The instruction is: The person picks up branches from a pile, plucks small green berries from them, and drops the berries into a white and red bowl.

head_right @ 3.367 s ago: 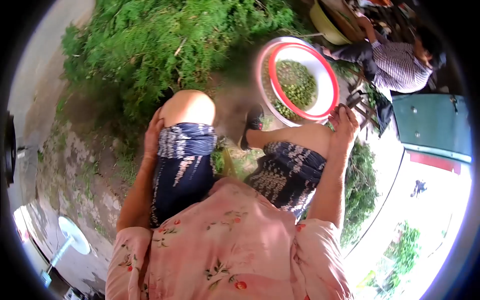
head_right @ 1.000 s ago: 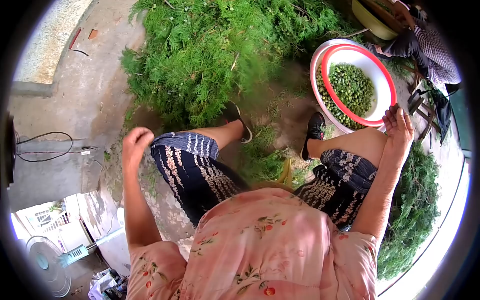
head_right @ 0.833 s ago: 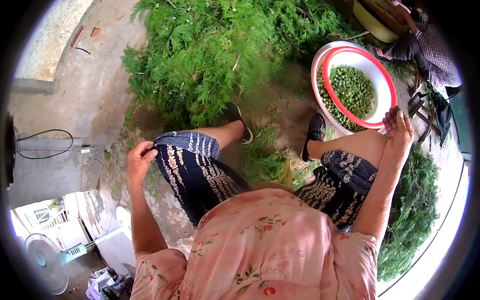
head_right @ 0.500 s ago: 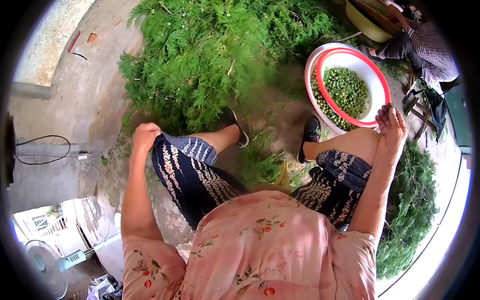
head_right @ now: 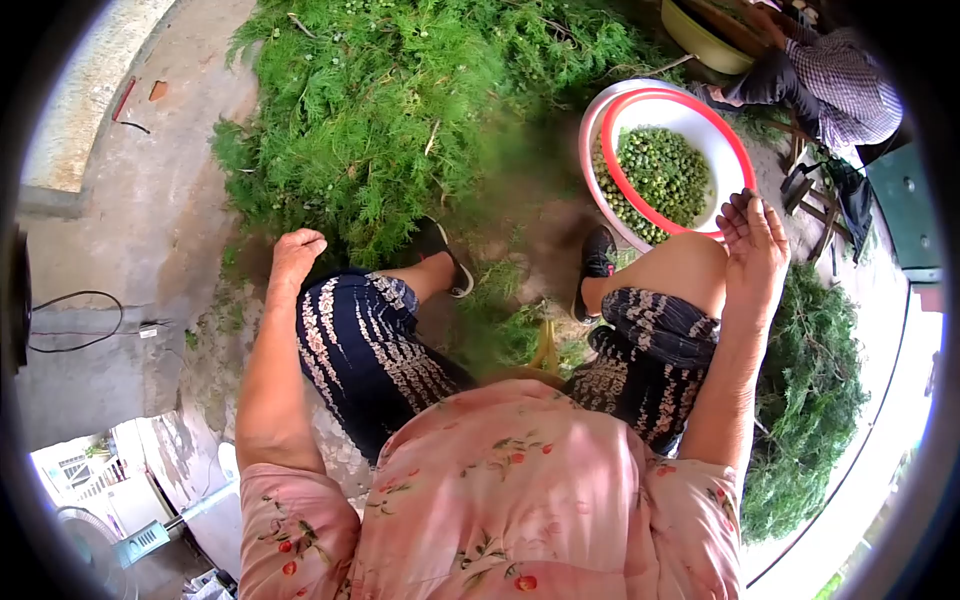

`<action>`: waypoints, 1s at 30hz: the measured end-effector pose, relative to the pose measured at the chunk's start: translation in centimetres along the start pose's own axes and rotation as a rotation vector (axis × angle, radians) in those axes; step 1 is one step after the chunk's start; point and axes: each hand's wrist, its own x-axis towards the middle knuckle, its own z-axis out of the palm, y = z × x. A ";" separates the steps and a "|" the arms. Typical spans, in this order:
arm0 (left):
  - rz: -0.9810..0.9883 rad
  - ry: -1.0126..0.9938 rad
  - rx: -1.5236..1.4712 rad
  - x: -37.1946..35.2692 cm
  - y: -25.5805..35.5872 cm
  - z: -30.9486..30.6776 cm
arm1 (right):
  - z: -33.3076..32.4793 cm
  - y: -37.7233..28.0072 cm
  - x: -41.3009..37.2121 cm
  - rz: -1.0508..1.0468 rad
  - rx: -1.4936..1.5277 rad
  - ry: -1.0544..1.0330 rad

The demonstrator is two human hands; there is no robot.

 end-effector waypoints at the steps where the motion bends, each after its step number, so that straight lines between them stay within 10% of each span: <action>1: 0.000 -0.009 -0.049 -0.5 0.3 -0.4 | 0.2 -0.3 -0.5 -0.008 -0.027 0.022; 12: 0.308 0.030 -0.271 -6.3 11.2 3.6 | -2.6 1.4 -5.2 -0.003 -0.415 -0.059; 21: 1.035 -0.030 -0.207 -16.8 20.9 12.5 | -1.1 1.3 -7.0 0.124 -0.737 -0.454; 30: 1.092 -0.082 -0.183 -16.5 20.6 12.3 | 0.3 2.3 -7.2 0.004 -0.796 -0.764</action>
